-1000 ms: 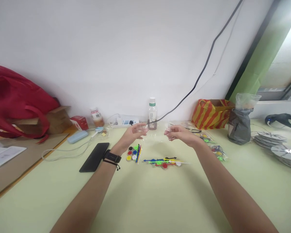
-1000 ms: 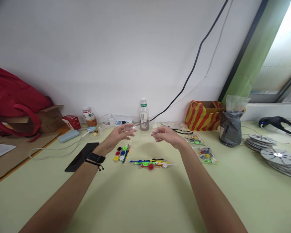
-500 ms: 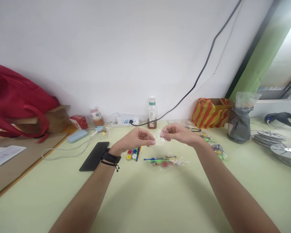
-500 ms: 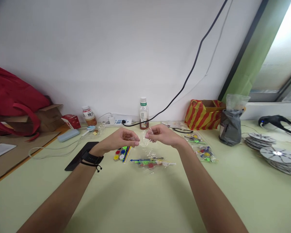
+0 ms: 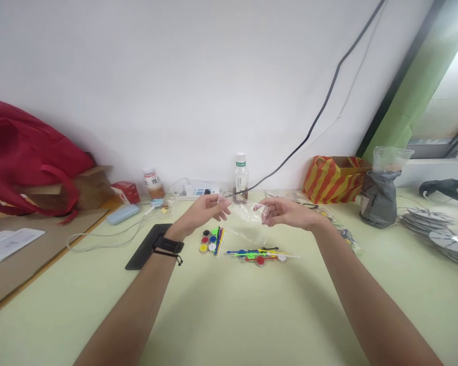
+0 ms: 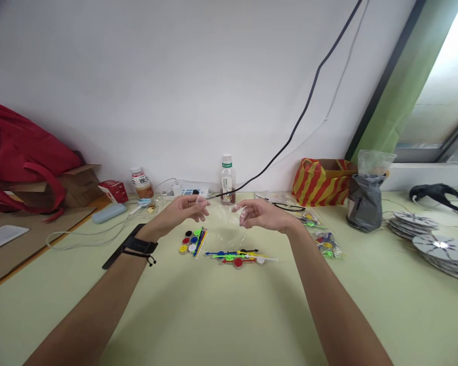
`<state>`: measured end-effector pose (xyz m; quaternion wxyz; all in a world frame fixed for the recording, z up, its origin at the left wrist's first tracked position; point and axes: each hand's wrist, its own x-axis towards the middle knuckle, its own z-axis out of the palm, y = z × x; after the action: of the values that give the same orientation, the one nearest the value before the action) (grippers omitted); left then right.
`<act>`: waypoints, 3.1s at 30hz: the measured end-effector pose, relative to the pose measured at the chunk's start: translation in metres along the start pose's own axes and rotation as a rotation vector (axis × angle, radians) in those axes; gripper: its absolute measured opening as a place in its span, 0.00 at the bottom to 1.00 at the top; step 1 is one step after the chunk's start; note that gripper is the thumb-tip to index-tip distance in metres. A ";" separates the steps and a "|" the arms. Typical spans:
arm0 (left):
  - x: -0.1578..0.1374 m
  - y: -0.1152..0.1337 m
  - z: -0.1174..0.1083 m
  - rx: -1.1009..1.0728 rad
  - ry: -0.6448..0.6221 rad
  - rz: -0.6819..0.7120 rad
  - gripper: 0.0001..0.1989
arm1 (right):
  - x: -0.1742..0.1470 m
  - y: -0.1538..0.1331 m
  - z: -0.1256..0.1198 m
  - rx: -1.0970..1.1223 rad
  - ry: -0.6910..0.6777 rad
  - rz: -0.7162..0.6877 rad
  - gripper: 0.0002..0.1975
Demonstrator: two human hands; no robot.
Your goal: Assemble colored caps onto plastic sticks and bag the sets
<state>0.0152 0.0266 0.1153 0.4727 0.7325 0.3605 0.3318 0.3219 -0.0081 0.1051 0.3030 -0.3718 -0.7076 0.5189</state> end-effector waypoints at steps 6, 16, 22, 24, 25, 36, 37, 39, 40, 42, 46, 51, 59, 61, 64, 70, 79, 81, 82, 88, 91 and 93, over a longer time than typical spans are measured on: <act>0.007 -0.008 0.005 -0.025 0.183 0.049 0.21 | -0.001 -0.002 0.000 0.049 0.101 -0.018 0.20; 0.015 -0.015 0.013 -0.170 0.374 0.119 0.24 | 0.023 0.017 0.007 -0.267 0.772 -0.164 0.22; 0.017 -0.018 0.021 -0.121 0.411 0.163 0.23 | 0.032 0.023 0.015 -0.291 0.687 -0.082 0.24; 0.019 -0.021 0.022 -0.128 0.411 0.168 0.22 | 0.033 0.022 0.017 -0.156 0.646 -0.033 0.30; 0.020 -0.023 0.022 -0.128 0.428 0.176 0.22 | 0.033 0.021 0.018 -0.075 0.626 -0.008 0.32; 0.020 -0.028 0.019 -0.158 0.434 0.148 0.24 | 0.025 0.012 0.011 -0.145 0.674 -0.022 0.22; 0.020 -0.028 0.018 -0.163 0.421 0.149 0.24 | 0.024 0.011 0.011 -0.133 0.678 -0.027 0.21; 0.019 -0.028 0.017 -0.160 0.416 0.143 0.23 | 0.023 0.010 0.011 -0.062 0.660 -0.051 0.19; 0.019 -0.028 0.017 -0.152 0.420 0.140 0.22 | 0.023 0.009 0.010 -0.008 0.638 -0.070 0.19; 0.019 -0.028 0.016 -0.129 0.423 0.136 0.21 | 0.022 0.008 0.009 0.108 0.565 -0.107 0.20; 0.019 -0.029 0.016 -0.136 0.393 0.129 0.21 | 0.016 0.006 0.005 0.239 0.400 -0.111 0.21; 0.017 -0.028 0.015 -0.154 0.383 0.127 0.21 | 0.004 -0.003 0.000 0.206 0.275 -0.063 0.22; 0.013 -0.017 0.019 -0.162 0.249 0.108 0.19 | -0.008 -0.014 -0.002 0.225 0.098 -0.044 0.25; 0.012 -0.014 0.023 -0.189 0.229 0.096 0.20 | -0.008 -0.013 -0.003 0.252 0.045 -0.063 0.25; 0.010 -0.009 0.031 -0.243 0.193 0.060 0.22 | -0.009 -0.010 -0.004 0.258 -0.114 -0.084 0.26; 0.008 -0.002 0.044 -0.313 0.047 0.007 0.21 | -0.012 -0.013 0.002 0.256 -0.394 -0.121 0.34; 0.004 0.006 0.039 -0.304 -0.023 0.007 0.22 | -0.011 -0.030 0.014 0.283 -0.451 -0.100 0.55; 0.004 0.008 0.038 -0.270 -0.018 0.027 0.22 | -0.012 -0.031 0.015 0.287 -0.454 -0.111 0.55; 0.004 0.008 0.038 -0.253 -0.009 0.041 0.22 | -0.012 -0.030 0.015 0.286 -0.452 -0.111 0.55; 0.004 0.010 0.041 -0.194 0.041 0.107 0.22 | -0.013 -0.026 0.011 0.281 -0.444 -0.059 0.59; 0.004 0.011 0.040 -0.173 0.043 0.117 0.21 | -0.013 -0.027 0.010 0.283 -0.448 -0.057 0.59; 0.003 0.011 0.038 -0.167 0.038 0.114 0.21 | -0.014 -0.029 0.010 0.285 -0.451 -0.066 0.57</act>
<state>0.0511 0.0086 0.1136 0.5056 0.7033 0.2982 0.4009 0.3149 -0.0304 0.1293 0.2038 -0.1770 -0.6887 0.6729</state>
